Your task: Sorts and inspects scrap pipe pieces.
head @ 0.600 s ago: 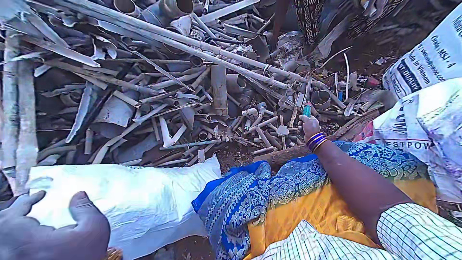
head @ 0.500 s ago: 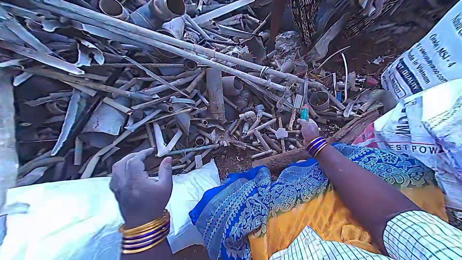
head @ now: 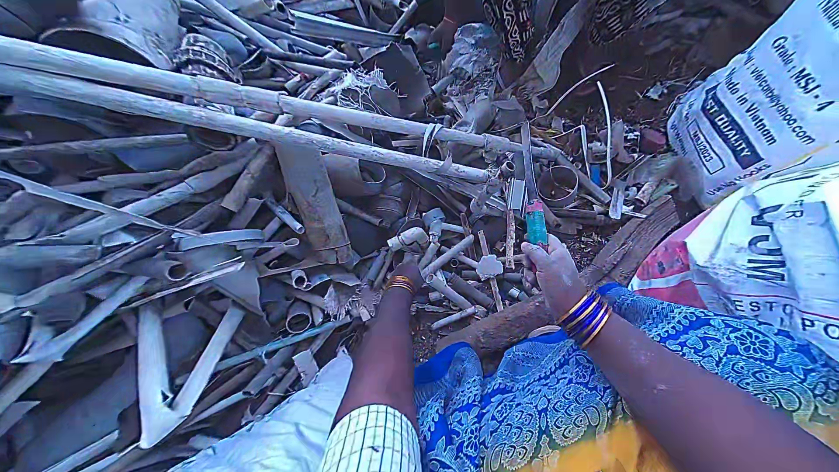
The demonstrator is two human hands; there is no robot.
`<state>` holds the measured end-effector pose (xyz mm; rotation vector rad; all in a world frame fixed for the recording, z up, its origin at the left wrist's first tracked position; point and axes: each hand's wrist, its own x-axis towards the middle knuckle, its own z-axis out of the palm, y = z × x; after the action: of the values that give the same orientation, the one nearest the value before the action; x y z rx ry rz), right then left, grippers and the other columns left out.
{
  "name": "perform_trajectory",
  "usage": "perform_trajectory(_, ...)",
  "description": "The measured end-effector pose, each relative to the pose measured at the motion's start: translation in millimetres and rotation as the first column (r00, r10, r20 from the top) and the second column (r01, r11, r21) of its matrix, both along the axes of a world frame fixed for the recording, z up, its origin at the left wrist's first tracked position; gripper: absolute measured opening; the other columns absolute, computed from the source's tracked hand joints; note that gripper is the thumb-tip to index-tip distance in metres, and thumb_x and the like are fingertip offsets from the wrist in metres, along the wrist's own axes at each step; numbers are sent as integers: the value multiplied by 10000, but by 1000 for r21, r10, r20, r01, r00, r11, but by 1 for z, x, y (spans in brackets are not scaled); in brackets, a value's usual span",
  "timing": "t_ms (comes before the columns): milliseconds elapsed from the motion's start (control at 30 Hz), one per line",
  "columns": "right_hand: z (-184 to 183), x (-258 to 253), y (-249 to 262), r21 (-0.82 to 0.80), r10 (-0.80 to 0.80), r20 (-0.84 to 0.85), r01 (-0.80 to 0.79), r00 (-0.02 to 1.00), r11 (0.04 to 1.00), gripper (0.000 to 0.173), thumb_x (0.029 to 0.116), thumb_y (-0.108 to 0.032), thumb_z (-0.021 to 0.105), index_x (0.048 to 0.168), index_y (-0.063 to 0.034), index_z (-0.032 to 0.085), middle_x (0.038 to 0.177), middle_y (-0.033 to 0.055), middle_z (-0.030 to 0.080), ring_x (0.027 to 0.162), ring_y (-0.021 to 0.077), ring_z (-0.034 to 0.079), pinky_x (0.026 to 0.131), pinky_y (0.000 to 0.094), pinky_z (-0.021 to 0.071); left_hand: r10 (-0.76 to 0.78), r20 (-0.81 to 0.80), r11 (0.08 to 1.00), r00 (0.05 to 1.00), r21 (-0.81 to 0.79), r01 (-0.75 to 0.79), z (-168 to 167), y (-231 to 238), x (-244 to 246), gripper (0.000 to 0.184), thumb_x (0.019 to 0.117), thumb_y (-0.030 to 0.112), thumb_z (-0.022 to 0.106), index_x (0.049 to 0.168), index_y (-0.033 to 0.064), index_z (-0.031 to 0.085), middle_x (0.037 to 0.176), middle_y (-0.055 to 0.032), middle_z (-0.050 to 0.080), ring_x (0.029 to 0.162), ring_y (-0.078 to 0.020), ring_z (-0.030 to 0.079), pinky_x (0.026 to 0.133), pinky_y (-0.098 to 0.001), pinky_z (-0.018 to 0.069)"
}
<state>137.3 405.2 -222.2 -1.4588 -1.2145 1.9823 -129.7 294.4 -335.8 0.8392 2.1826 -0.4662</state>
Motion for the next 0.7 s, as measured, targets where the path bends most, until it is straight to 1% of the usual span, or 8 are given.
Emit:
perform_trajectory(167,-4,0,-5,5,32,-23,-32,999,999,217,1066,-100,504,1249,17,509,716,10,494,498,65,470,494,210,457,133,11,985,991,109,-133,-64,16,3,548,1055,107,508,1561,-23,345,1570,-263,421,1463,-413,412,1177,-576,339)
perform_trajectory(300,-6,-1,-7,-9,44,-29,-44,999,999,149,1068,-94,510,1180,4,522,703,10,494,492,67,469,496,213,459,176,45,976,983,121,-180,-71,3,39,812,929,302,713,1552,-37,316,1503,-273,483,1368,-400,525,1122,-567,430)
perform_trajectory(367,-1,-2,-7,-52,-2,-54,-1,999,999,171,1075,-85,496,1220,6,509,692,13,487,484,69,453,480,206,436,380,104,899,919,193,-394,-49,-3,47,865,919,260,737,1566,-54,257,1484,-277,501,1369,-380,530,1142,-529,419)
perform_trajectory(400,1,-2,-8,-61,-18,-60,14,998,998,188,1080,-91,493,1242,3,503,693,17,479,485,76,445,477,213,428,519,164,785,839,297,-543,-36,-10,47,834,921,220,739,1563,-48,280,1459,-279,523,1353,-369,543,1138,-511,426)
perform_trajectory(467,4,0,-11,-46,-27,-64,24,998,999,200,1088,-115,490,1258,-10,497,686,19,474,476,83,441,465,221,426,674,435,348,598,527,-776,-8,-30,45,630,905,37,705,1470,-47,438,1294,-255,609,1150,-300,621,993,-440,505)
perform_trajectory(567,5,4,-15,12,-8,-61,9,998,1000,238,1092,-147,493,1293,-19,489,699,22,480,490,92,457,469,236,431,348,858,-236,378,470,-850,57,-61,51,377,824,-141,468,1177,-7,472,938,-88,592,792,-140,625,719,-314,567)
perform_trajectory(633,3,7,-19,64,-1,-47,4,999,998,260,1086,-153,505,1302,-10,498,722,29,481,518,98,454,498,253,427,59,918,-329,392,388,-861,98,-92,55,383,746,-95,478,1104,41,496,954,-65,650,859,-154,665,777,-347,582)
perform_trajectory(700,2,10,-23,107,11,-14,-10,1000,994,291,1081,-154,512,1320,12,497,745,37,497,546,104,470,531,269,442,-207,888,-347,410,325,-880,129,-127,58,389,627,23,674,1006,102,635,982,-66,731,938,-193,712,824,-396,599)
